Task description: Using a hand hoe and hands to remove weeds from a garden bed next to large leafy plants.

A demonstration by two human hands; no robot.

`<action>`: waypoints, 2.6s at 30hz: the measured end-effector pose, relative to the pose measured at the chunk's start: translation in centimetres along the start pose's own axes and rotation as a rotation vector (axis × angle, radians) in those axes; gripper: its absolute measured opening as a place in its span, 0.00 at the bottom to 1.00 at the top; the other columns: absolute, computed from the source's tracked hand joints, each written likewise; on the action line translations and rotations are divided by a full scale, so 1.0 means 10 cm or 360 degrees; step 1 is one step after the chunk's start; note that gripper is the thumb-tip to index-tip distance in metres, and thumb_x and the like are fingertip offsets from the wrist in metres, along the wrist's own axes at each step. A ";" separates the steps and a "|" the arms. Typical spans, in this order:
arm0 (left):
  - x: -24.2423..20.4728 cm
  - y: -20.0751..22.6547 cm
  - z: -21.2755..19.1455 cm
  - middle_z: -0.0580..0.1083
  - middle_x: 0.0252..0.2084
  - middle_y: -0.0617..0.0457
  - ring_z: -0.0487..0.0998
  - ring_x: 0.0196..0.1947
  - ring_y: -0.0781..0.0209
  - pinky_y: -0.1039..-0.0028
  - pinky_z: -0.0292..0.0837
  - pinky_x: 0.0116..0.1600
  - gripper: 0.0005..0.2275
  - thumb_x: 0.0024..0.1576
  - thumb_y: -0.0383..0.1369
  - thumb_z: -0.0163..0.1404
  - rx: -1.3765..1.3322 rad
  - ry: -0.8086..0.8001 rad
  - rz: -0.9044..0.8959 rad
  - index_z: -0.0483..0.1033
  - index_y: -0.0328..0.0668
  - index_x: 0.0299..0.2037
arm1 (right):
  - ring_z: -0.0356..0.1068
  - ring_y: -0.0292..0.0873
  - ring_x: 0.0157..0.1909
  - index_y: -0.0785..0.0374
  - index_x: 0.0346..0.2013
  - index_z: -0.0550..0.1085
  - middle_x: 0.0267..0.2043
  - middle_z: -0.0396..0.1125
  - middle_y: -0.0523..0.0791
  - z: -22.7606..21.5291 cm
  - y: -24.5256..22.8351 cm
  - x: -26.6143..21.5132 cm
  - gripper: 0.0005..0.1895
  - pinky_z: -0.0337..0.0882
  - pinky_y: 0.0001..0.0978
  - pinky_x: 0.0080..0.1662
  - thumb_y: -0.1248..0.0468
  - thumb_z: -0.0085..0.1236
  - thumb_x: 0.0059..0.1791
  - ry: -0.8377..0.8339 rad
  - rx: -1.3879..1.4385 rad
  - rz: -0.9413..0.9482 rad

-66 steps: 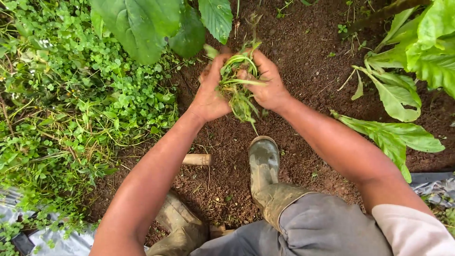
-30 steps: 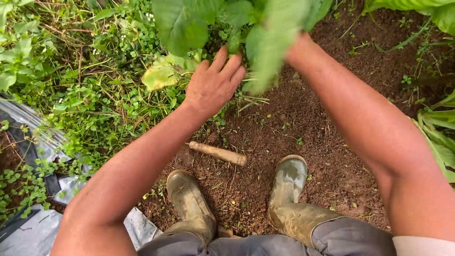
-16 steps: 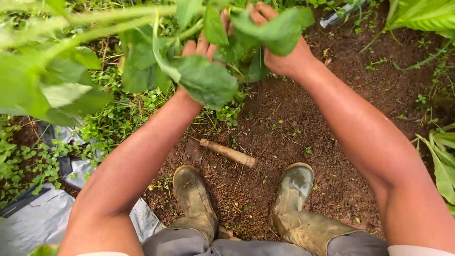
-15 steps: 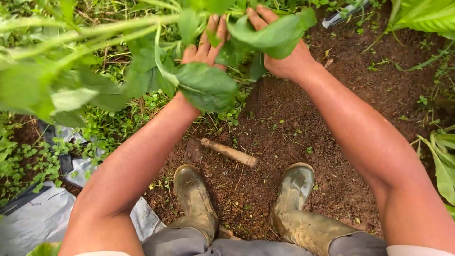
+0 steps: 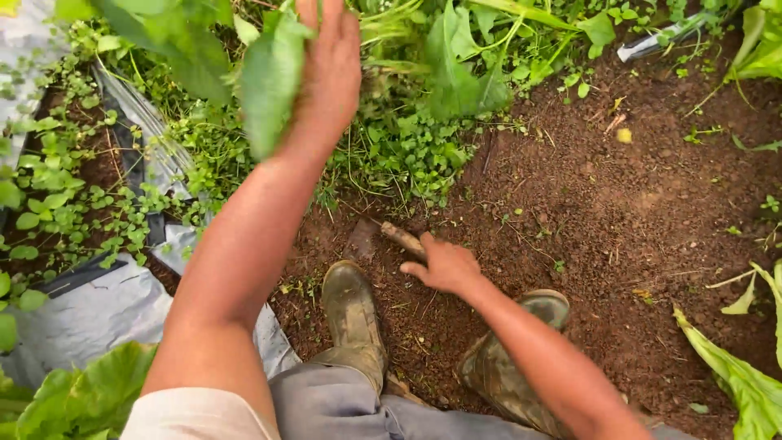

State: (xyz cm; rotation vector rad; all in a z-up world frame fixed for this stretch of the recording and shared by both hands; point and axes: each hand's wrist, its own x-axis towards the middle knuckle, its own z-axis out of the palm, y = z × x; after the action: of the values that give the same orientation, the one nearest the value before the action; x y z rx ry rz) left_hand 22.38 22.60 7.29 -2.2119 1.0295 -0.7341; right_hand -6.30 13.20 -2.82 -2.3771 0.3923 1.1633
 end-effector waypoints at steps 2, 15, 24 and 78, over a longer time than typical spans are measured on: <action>0.02 0.31 0.62 0.53 0.76 0.35 0.41 0.75 0.35 0.51 0.31 0.73 0.31 0.44 0.33 0.59 -0.0440 -0.0240 -0.0084 0.71 0.48 0.63 | 0.68 0.37 0.28 0.54 0.55 0.63 0.34 0.66 0.41 -0.01 -0.11 -0.03 0.33 0.74 0.28 0.28 0.31 0.44 0.52 -0.0114 0.0116 0.0116; -0.17 -0.07 0.76 0.50 0.71 0.40 0.44 0.70 0.35 0.61 0.79 0.43 0.35 0.41 0.15 0.53 -0.0961 0.0142 -0.0411 0.72 0.51 0.63 | 0.62 0.39 0.26 0.54 0.41 0.65 0.34 0.68 0.44 0.41 0.12 -0.16 0.13 0.59 0.36 0.27 0.59 0.57 0.45 0.0007 0.0835 0.0178; -0.61 -0.03 1.06 0.40 0.76 0.33 0.27 0.72 0.36 0.58 0.76 0.54 0.26 0.49 0.15 0.54 -0.1108 -0.0671 -0.0550 0.69 0.54 0.56 | 0.67 0.36 0.27 0.52 0.43 0.69 0.39 0.71 0.43 0.42 0.17 -0.17 0.13 0.71 0.29 0.27 0.61 0.62 0.46 0.0068 0.0866 0.0166; -0.93 0.09 0.67 0.78 0.39 0.38 0.82 0.44 0.32 0.37 0.75 0.49 0.08 0.53 0.25 0.50 -0.1623 -0.1105 -0.0576 0.74 0.37 0.42 | 0.70 0.57 0.25 0.65 0.38 0.67 0.19 0.58 0.49 -0.22 -0.01 0.17 0.10 0.61 0.47 0.25 0.65 0.61 0.53 0.1634 0.1185 -0.0477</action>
State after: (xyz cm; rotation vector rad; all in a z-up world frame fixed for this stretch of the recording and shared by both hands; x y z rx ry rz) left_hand 21.47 31.40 -0.03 -3.1777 0.6814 0.6052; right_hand -3.78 12.07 -2.96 -2.0286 0.6111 -0.3874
